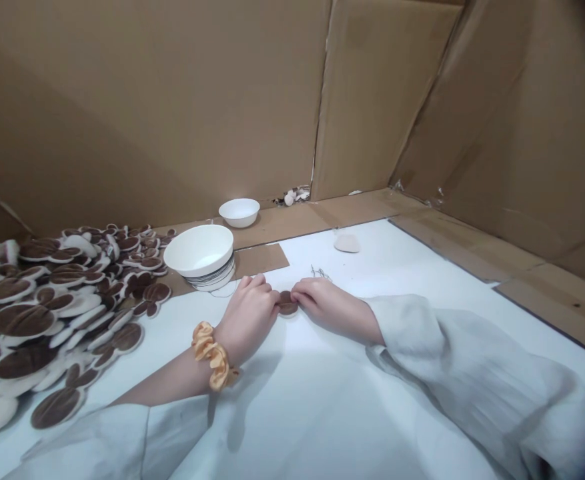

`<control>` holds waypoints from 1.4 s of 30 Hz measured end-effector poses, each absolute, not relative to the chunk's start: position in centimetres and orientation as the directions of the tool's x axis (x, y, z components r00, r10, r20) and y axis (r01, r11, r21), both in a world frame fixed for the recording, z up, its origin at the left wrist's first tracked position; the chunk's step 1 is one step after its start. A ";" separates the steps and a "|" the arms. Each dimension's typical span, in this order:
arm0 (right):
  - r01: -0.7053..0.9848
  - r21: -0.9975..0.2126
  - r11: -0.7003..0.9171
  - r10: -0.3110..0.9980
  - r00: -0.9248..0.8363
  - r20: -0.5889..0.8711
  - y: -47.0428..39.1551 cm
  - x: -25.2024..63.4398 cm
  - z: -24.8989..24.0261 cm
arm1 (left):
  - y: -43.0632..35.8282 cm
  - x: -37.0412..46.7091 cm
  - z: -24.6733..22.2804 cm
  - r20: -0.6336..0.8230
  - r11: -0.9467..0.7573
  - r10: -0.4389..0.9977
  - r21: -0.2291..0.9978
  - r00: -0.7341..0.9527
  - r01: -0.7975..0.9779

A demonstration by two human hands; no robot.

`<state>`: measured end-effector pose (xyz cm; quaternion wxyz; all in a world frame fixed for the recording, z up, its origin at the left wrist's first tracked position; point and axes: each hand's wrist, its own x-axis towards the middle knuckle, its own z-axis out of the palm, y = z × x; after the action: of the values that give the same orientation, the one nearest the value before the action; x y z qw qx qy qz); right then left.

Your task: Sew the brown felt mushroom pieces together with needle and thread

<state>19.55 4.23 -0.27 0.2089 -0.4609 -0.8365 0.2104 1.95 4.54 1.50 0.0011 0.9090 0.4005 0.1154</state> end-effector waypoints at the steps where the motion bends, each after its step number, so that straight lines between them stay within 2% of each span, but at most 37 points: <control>1: 0.683 -0.551 0.480 0.864 -0.479 0.159 4.2 19.6 -0.3 | 4.7 1.9 1.4 0.217 -0.686 0.721 0.089 0.658 0.722; 6: 0.667 -0.608 0.431 0.891 -0.421 0.170 4.0 19.4 -0.4 | 5.2 1.9 0.8 0.260 -0.721 0.678 0.053 0.688 0.691; 12: 0.517 -0.809 0.278 0.918 -0.391 0.066 4.3 19.6 0.0 | 5.8 1.3 -0.4 0.373 -0.759 0.616 0.042 0.694 0.650; 15: 0.384 -0.902 0.198 0.906 -0.423 0.018 4.3 19.6 0.1 | 5.7 1.0 -0.8 0.477 -0.776 0.554 -0.002 0.682 0.631; 18: 0.149 -0.984 0.097 0.869 -0.494 0.011 4.1 19.2 0.1 | 5.2 0.9 -0.7 0.584 -0.773 0.493 -0.047 0.646 0.633; 21: -0.058 -0.998 -0.007 0.865 -0.501 0.023 3.9 18.7 -0.3 | 4.7 0.9 -0.4 0.631 -0.781 0.455 -0.057 0.629 0.622; 24: -0.127 -0.991 -0.052 0.880 -0.475 0.015 3.9 18.5 -0.6 | 4.5 0.7 -0.3 0.642 -0.786 0.452 -0.041 0.619 0.617; 30: -0.035 -0.999 -0.038 0.902 -0.431 -0.019 3.5 18.5 -0.4 | 4.2 0.6 -0.3 0.650 -0.773 0.452 -0.056 0.612 0.631; 34: -0.039 -0.996 -0.074 0.901 -0.432 -0.050 2.8 18.1 -0.1 | 3.9 0.7 -0.4 0.617 -0.758 0.470 -0.084 0.631 0.647; 36: 0.037 -0.995 -0.091 0.918 -0.384 -0.098 2.8 18.1 0.1 | 3.9 0.8 -0.5 0.598 -0.753 0.492 -0.073 0.633 0.654; 37: 0.103 -0.993 -0.066 0.939 -0.331 -0.097 2.8 18.1 0.2 | 3.9 0.8 -0.5 0.588 -0.751 0.507 -0.058 0.631 0.657; 39: 0.261 -0.964 0.055 0.976 -0.216 -0.002 3.0 18.4 0.3 | 3.9 0.7 -0.5 0.552 -0.752 0.546 -0.010 0.631 0.659; 42: 0.436 -0.866 0.245 0.960 -0.237 0.152 2.9 18.6 0.5 | 4.1 0.5 -0.4 0.437 -0.750 0.622 0.093 0.650 0.655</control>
<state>18.61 2.93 0.45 0.3647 -0.4986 -0.6995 0.3592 0.51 4.08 -0.37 -0.0366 0.9076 0.3517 0.2264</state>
